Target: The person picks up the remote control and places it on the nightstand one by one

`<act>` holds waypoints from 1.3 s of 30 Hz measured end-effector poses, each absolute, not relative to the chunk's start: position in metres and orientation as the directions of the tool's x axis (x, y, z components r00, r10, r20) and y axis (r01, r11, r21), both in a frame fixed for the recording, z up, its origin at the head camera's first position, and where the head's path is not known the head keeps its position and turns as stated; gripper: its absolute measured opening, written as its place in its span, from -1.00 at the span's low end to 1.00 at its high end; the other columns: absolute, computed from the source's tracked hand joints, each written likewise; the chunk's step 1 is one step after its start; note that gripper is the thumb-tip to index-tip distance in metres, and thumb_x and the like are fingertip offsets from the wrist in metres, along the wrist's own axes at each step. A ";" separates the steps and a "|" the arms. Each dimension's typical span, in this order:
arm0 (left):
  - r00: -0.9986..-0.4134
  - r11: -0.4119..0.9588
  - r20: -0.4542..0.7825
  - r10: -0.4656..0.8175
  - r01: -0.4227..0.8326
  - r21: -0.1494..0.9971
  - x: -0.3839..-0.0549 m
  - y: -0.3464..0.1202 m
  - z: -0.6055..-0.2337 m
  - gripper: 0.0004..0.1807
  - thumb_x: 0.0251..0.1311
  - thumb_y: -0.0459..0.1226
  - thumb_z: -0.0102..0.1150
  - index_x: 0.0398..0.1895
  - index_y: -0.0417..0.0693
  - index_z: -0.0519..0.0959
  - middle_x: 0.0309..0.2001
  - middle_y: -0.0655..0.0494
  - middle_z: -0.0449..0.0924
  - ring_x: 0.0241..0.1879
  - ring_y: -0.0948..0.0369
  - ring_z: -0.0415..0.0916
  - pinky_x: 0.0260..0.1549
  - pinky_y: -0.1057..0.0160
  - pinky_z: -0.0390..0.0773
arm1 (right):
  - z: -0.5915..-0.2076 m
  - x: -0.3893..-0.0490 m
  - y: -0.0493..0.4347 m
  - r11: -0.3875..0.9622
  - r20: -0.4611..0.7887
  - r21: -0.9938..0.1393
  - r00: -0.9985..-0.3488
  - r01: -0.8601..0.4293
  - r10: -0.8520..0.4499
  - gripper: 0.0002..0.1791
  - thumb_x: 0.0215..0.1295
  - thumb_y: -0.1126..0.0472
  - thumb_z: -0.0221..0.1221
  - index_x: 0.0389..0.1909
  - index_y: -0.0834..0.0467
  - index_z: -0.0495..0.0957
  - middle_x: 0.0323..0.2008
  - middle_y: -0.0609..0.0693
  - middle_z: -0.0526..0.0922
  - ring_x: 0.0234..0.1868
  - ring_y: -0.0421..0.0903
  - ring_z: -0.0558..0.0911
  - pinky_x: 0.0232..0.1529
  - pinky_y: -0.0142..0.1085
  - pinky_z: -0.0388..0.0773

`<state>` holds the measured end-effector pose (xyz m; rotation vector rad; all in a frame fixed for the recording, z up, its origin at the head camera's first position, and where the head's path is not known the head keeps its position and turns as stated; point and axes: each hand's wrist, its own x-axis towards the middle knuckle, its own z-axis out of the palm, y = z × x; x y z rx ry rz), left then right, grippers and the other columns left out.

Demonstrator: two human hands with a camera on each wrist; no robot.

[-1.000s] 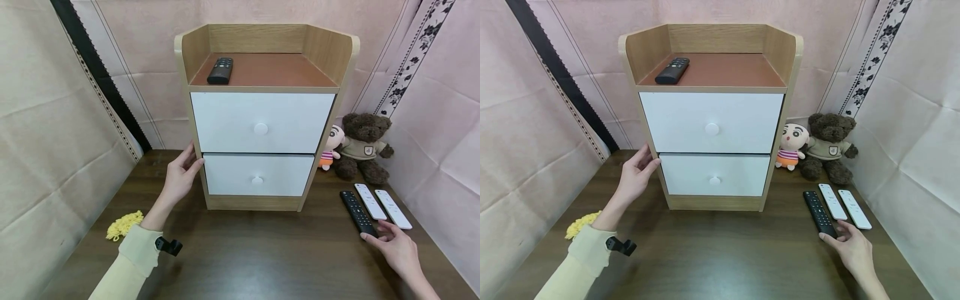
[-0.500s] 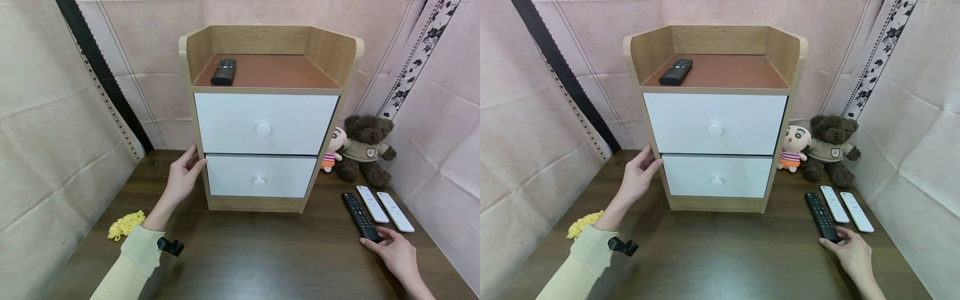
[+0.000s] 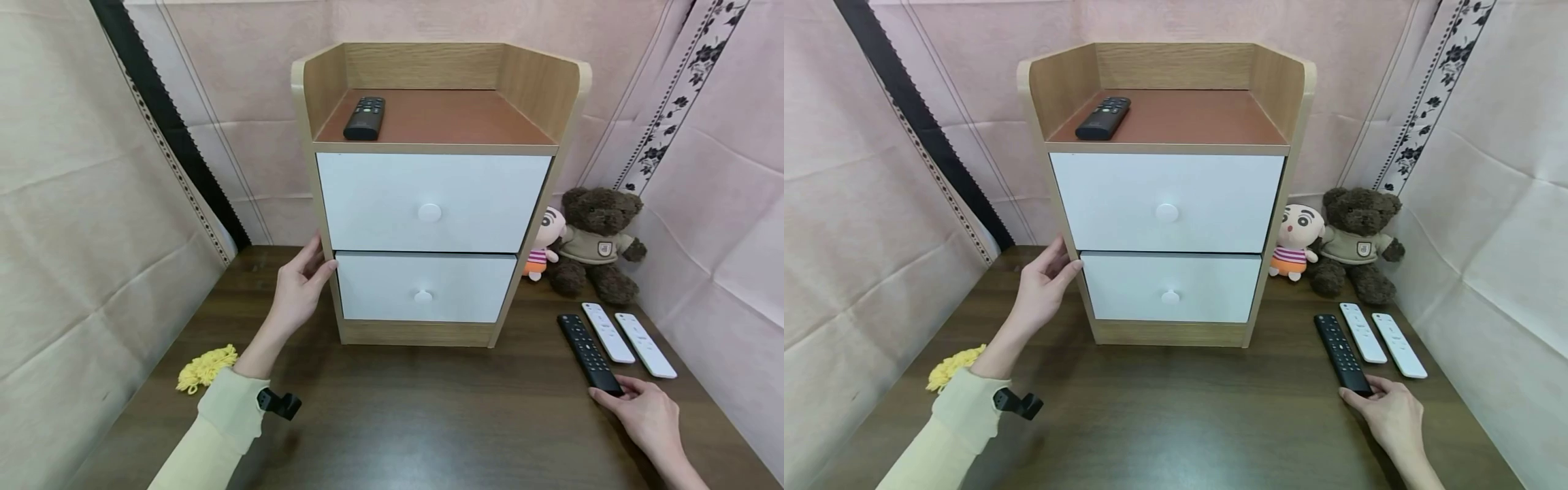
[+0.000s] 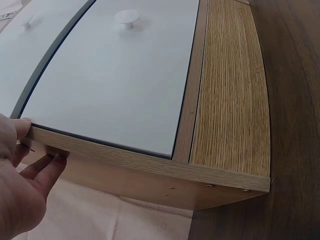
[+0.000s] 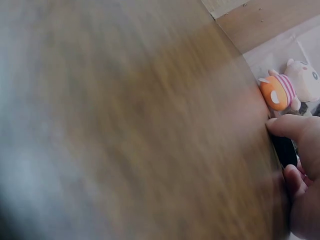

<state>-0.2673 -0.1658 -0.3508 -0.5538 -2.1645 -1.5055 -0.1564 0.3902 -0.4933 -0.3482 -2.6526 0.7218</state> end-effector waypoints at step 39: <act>-0.821 0.283 0.566 0.079 0.563 0.777 -0.267 -0.165 -0.350 -0.33 0.48 -0.31 0.19 0.57 -0.13 0.22 0.46 -0.08 0.33 0.33 -0.03 0.45 0.15 0.10 0.55 | -0.482 -0.158 0.391 0.700 0.170 -0.624 -0.815 0.346 0.555 -0.34 0.12 -0.09 0.45 0.02 0.40 0.66 -0.44 0.12 0.76 -0.43 -0.16 0.57 -0.04 0.04 0.30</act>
